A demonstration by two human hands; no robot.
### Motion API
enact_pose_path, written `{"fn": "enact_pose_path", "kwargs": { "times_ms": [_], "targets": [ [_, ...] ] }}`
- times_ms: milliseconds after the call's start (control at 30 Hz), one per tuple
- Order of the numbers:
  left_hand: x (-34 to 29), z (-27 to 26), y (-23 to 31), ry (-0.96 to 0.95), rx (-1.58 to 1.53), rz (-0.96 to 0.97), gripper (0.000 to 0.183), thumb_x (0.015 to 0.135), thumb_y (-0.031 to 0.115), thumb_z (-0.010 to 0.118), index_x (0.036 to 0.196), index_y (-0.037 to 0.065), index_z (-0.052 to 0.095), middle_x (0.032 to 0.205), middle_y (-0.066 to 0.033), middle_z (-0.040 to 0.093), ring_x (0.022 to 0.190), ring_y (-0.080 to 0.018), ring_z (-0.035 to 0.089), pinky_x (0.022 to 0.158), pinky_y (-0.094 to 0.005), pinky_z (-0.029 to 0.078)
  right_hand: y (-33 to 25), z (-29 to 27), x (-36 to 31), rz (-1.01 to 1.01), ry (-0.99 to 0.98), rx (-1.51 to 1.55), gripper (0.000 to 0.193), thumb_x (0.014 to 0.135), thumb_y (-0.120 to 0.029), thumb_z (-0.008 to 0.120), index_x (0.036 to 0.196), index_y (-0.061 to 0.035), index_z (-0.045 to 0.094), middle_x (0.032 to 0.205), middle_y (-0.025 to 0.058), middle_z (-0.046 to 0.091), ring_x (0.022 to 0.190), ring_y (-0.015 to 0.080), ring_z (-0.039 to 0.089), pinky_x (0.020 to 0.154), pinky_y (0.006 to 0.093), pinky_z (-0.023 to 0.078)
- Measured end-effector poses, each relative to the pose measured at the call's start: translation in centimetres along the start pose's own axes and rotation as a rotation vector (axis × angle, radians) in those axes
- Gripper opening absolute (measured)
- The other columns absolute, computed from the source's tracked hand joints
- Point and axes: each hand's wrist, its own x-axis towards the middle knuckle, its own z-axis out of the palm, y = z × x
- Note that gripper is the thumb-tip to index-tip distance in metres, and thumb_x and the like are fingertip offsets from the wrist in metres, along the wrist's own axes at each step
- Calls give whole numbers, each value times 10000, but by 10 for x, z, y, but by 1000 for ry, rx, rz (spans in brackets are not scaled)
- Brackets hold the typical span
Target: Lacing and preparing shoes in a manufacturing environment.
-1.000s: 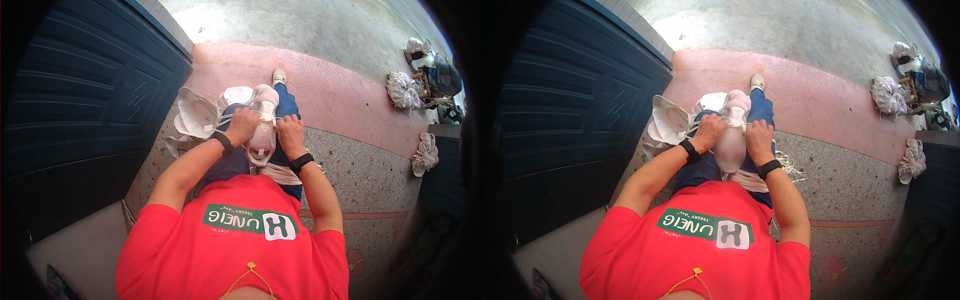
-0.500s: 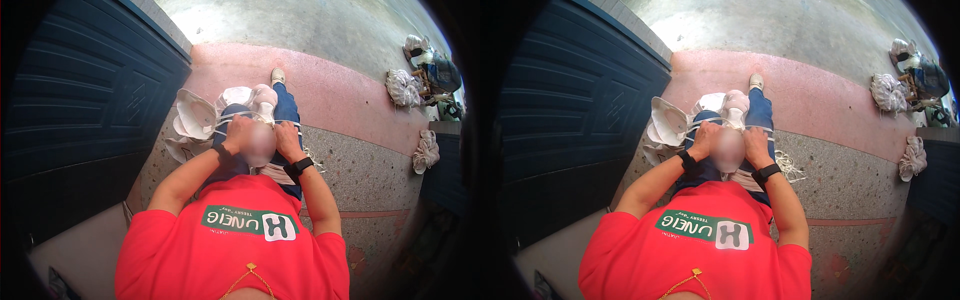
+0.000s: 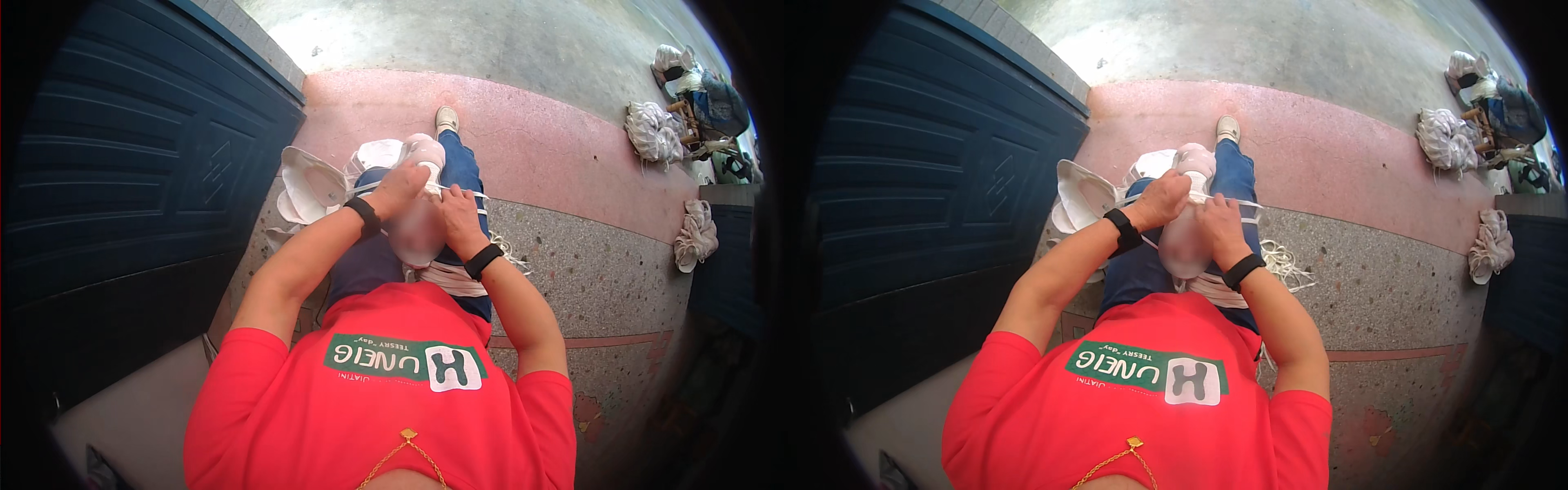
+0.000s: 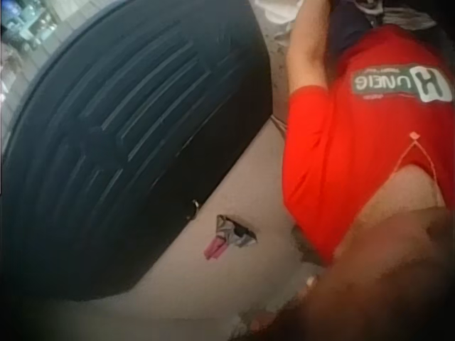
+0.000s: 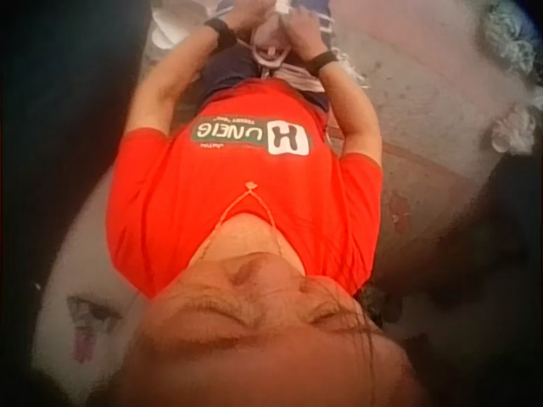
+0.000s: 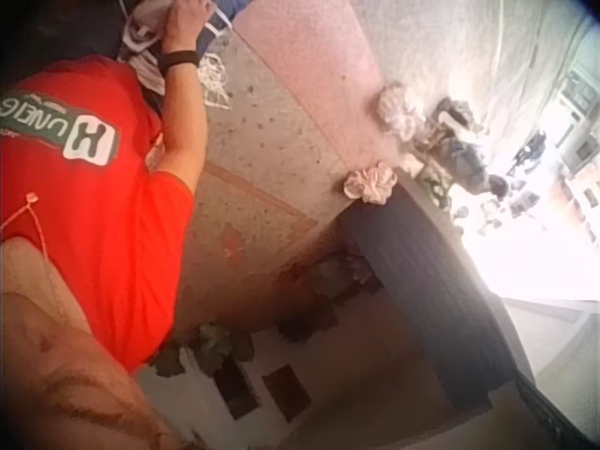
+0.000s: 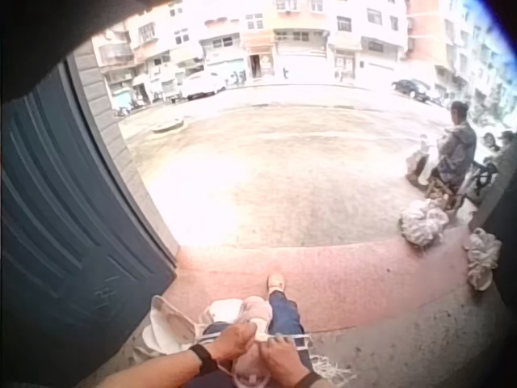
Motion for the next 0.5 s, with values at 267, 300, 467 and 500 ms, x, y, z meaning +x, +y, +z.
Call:
{"fn": "enact_pose_path", "kwargs": {
  "times_ms": [267, 300, 467, 500],
  "targets": [
    [30, -7, -2, -130, -869, -506, 197, 836, 96, 781, 985, -5, 700, 892, -41, 695, 826, -98, 640, 748, -253, 527, 9, -65, 3, -65, 384, 266, 38, 821, -61, 623, 842, -90, 634, 942, 82, 615, 961, 262, 591, 912, 451, 422],
    [31, -2, -7, -157, -836, -521, 199, 802, 83, 793, 961, -2, 710, 877, -62, 704, 808, -118, 649, 738, -263, 527, 14, -105, 8, -84, 514, 391, 76, 863, -6, 603, 900, -72, 610, 914, 107, 613, 914, 306, 601, 902, 456, 441],
    [48, 2, 18, -402, -368, -349, 240, 807, 144, 754, 1006, 9, 745, 877, -144, 725, 830, -256, 694, 798, -337, 542, 90, -351, -40, -26, 943, 762, 93, 964, 15, 523, 932, -48, 583, 812, 56, 582, 769, 201, 566, 774, 359, 453],
    [47, 13, 14, -391, -282, -293, 237, 823, 151, 735, 1021, 20, 748, 894, -156, 730, 840, -293, 698, 822, -356, 543, 103, -395, -62, -109, 1025, 966, 88, 963, 11, 524, 926, -52, 573, 787, 39, 556, 732, 177, 534, 738, 338, 442]
  ]
}}
